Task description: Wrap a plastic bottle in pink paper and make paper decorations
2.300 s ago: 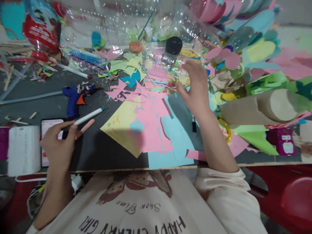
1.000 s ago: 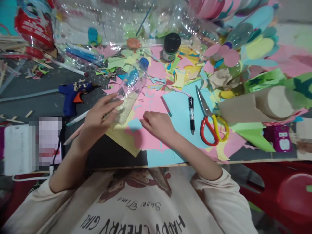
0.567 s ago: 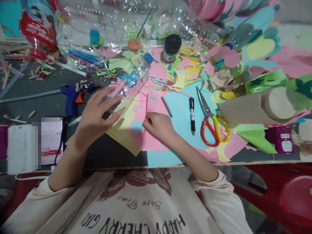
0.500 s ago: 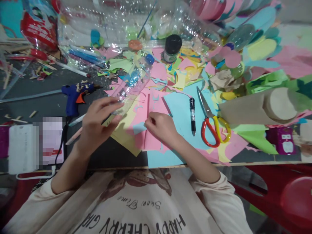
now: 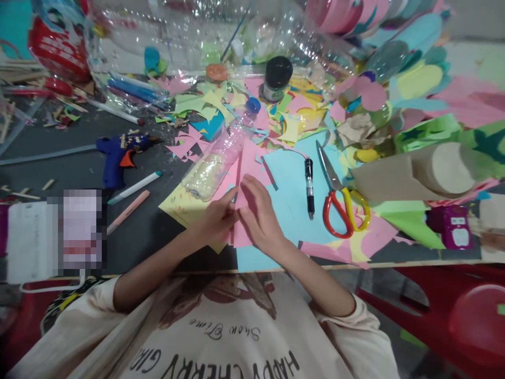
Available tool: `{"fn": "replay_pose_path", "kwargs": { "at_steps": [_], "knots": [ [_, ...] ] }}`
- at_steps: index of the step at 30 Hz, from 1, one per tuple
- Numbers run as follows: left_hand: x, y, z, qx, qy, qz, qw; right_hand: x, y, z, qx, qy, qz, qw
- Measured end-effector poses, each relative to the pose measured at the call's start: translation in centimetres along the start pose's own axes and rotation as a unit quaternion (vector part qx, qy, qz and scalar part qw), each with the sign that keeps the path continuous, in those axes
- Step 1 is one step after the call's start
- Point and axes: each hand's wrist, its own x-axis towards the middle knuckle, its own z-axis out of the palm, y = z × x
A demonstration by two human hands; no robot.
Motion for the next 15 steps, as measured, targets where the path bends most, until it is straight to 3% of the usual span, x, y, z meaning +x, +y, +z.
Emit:
{"fn": "replay_pose_path", "kwargs": {
  "at_steps": [6, 15],
  "knots": [
    [0.2, -0.8, 0.2, 0.047, 0.004, 0.021, 0.999, 0.6, 1.8, 0.8, -0.119, -0.101, -0.007, 0.988],
    [-0.4, -0.5, -1.3, 0.052, 0.001, 0.042, 0.998, 2.6, 2.7, -1.0, -0.244, -0.109, 0.09, 0.959]
  ]
}}
